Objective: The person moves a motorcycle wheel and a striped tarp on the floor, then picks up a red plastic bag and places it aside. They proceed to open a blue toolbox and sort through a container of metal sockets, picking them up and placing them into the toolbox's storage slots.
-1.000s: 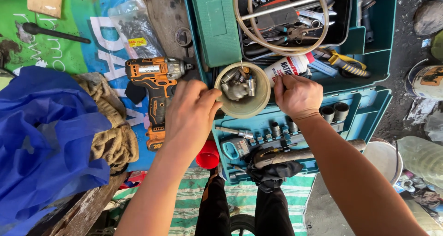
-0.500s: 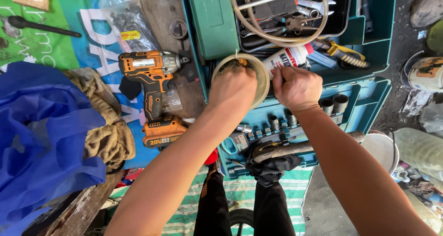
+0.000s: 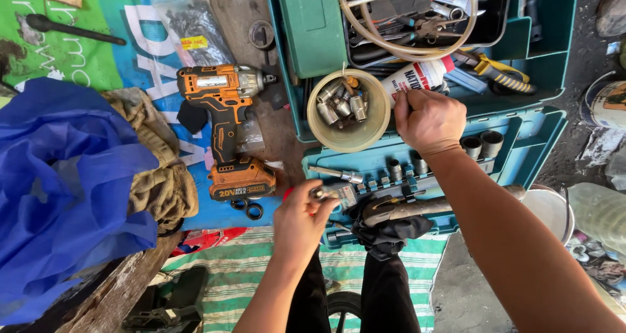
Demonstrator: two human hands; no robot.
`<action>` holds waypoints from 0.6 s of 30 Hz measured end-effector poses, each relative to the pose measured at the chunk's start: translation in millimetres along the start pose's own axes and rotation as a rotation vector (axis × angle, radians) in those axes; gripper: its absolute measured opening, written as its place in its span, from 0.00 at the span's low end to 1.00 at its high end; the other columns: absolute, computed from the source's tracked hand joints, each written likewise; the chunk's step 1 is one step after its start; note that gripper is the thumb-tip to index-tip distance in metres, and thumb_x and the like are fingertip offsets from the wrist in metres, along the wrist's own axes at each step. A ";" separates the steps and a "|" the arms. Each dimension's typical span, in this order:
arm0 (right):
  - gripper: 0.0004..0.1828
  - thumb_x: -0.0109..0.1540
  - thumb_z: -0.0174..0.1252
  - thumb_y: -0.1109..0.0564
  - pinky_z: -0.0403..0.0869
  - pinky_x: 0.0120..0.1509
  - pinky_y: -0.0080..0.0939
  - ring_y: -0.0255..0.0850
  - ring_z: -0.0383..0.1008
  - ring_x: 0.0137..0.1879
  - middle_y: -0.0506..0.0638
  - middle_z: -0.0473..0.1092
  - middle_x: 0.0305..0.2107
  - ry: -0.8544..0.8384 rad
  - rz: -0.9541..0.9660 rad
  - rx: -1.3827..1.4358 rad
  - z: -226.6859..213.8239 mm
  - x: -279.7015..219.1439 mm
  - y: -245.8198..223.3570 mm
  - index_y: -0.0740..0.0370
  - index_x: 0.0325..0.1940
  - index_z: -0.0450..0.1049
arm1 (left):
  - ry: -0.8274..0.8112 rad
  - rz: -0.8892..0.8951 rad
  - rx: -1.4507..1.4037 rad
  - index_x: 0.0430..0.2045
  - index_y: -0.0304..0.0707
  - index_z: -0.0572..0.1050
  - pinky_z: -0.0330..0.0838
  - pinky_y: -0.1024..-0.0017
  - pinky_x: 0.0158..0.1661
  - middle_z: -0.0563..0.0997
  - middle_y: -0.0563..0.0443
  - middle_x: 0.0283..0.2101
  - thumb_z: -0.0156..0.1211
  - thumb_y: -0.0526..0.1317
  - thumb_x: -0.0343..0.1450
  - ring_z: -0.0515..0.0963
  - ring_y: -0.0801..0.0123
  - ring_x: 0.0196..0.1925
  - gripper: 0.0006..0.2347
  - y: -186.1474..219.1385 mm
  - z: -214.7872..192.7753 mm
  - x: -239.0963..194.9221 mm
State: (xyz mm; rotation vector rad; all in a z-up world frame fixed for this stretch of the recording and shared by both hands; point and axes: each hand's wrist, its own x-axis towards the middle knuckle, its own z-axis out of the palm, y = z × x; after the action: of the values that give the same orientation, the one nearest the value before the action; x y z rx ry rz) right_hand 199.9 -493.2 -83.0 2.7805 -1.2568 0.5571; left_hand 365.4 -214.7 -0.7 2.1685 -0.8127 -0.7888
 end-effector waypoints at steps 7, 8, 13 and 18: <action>0.25 0.74 0.59 0.42 0.77 0.35 0.42 0.45 0.77 0.27 0.40 0.64 0.17 -0.003 -0.015 -0.003 3.4 -3.4 2.9 0.42 0.23 0.65 | 0.103 0.203 0.088 0.58 0.41 0.81 0.90 0.66 0.30 0.83 0.49 0.55 0.79 0.48 0.70 0.91 0.61 0.36 0.23 -22.4 66.4 29.7; 0.25 0.74 0.59 0.42 0.77 0.35 0.42 0.45 0.77 0.27 0.40 0.64 0.17 -0.005 -0.020 -0.003 3.6 -1.8 3.3 0.42 0.23 0.65 | 0.105 0.199 0.085 0.58 0.41 0.81 0.90 0.66 0.30 0.83 0.49 0.55 0.79 0.48 0.70 0.91 0.61 0.36 0.23 -23.2 65.9 26.3; 0.26 0.74 0.61 0.42 0.77 0.34 0.42 0.45 0.78 0.28 0.40 0.65 0.16 -0.019 -0.007 0.016 1.8 -2.1 2.6 0.43 0.23 0.67 | 0.296 0.390 0.083 0.45 0.49 0.85 0.86 0.86 0.30 0.84 0.64 0.47 0.78 0.51 0.70 0.88 0.79 0.33 0.14 8.0 31.8 20.1; 0.25 0.75 0.60 0.42 0.78 0.35 0.43 0.45 0.78 0.29 0.41 0.66 0.17 -0.036 -0.002 -0.016 -0.7 -1.1 -0.7 0.44 0.23 0.69 | 0.251 0.599 0.161 0.47 0.45 0.84 0.88 0.69 0.45 0.84 0.53 0.49 0.70 0.44 0.76 0.88 0.62 0.47 0.09 73.5 -5.9 72.5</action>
State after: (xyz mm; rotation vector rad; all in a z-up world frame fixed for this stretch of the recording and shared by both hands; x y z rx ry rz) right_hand 199.6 -491.7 -82.6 2.7908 -1.2600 0.4967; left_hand 391.5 -307.3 37.2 1.9366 -1.3304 -0.1501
